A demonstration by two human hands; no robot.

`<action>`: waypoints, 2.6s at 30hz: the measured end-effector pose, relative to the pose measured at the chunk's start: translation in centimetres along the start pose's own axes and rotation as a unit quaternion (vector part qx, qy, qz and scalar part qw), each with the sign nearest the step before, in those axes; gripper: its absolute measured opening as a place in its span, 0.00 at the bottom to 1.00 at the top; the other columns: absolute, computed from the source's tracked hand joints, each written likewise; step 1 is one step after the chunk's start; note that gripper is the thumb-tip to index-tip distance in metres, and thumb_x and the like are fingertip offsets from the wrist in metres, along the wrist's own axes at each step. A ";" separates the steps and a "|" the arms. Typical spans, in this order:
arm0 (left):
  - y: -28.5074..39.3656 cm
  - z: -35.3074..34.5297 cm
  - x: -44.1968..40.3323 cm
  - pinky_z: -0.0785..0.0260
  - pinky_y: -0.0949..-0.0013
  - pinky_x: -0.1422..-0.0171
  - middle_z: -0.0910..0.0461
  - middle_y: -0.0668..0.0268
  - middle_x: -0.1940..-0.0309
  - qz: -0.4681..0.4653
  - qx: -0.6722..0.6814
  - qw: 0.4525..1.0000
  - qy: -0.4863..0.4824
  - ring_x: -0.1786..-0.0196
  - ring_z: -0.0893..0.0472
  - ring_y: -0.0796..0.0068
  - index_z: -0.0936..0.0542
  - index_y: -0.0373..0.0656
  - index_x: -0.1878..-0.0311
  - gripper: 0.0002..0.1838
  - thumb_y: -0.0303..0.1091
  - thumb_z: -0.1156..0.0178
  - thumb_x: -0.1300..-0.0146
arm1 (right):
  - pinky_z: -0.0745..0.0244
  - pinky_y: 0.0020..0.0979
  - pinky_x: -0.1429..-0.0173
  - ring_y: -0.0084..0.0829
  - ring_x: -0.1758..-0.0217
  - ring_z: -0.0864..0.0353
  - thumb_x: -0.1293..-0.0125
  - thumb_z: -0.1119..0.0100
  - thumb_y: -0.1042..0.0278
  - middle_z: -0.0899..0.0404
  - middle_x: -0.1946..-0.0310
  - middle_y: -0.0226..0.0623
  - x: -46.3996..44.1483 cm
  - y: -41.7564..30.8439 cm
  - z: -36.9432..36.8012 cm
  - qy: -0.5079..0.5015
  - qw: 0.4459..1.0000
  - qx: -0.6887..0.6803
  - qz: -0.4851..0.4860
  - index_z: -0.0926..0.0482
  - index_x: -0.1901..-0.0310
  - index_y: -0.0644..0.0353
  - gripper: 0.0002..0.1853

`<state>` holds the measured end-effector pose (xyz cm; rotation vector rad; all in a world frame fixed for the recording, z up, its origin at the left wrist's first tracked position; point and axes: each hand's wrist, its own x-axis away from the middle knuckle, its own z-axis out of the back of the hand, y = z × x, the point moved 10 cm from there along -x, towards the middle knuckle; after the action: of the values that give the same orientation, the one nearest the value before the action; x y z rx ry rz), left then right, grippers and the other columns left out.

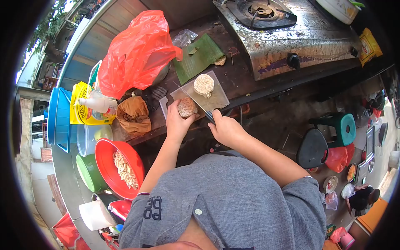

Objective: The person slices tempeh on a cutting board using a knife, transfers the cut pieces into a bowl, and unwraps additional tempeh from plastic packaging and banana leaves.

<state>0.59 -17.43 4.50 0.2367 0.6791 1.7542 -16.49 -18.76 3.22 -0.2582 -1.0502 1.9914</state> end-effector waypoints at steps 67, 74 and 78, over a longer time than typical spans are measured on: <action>3.2 -3.6 -4.4 0.29 0.58 0.42 0.27 0.56 0.49 -0.244 -0.161 0.883 -0.368 0.44 0.26 0.54 0.28 0.42 0.47 0.34 0.37 0.29 0.61 | 0.30 0.48 0.66 0.57 0.69 0.22 0.34 0.45 0.61 0.23 0.76 0.55 6.6 2.7 5.2 0.031 0.993 -0.116 -0.010 0.34 0.56 0.62 0.15; 1.7 -1.8 -3.5 0.28 0.56 0.45 0.24 0.45 0.54 -0.078 -0.132 0.970 -0.191 0.51 0.22 0.48 0.27 0.33 0.49 0.36 0.47 0.28 0.59 | 0.29 0.52 0.65 0.59 0.69 0.22 0.33 0.47 0.62 0.22 0.75 0.57 3.6 2.4 3.5 -0.008 0.999 -0.032 -0.021 0.37 0.58 0.64 0.14; 1.6 -1.8 -3.2 0.29 0.55 0.44 0.25 0.47 0.53 -0.025 -0.148 0.977 -0.154 0.50 0.23 0.47 0.29 0.31 0.43 0.44 0.50 0.25 0.60 | 0.28 0.53 0.64 0.59 0.68 0.21 0.32 0.48 0.62 0.22 0.75 0.57 2.6 1.5 2.8 -0.048 0.999 0.009 -0.015 0.38 0.60 0.64 0.14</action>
<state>-0.69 -21.26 4.54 0.2757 0.1938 1.6982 -20.41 -18.86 4.31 -0.1384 -1.0889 2.0018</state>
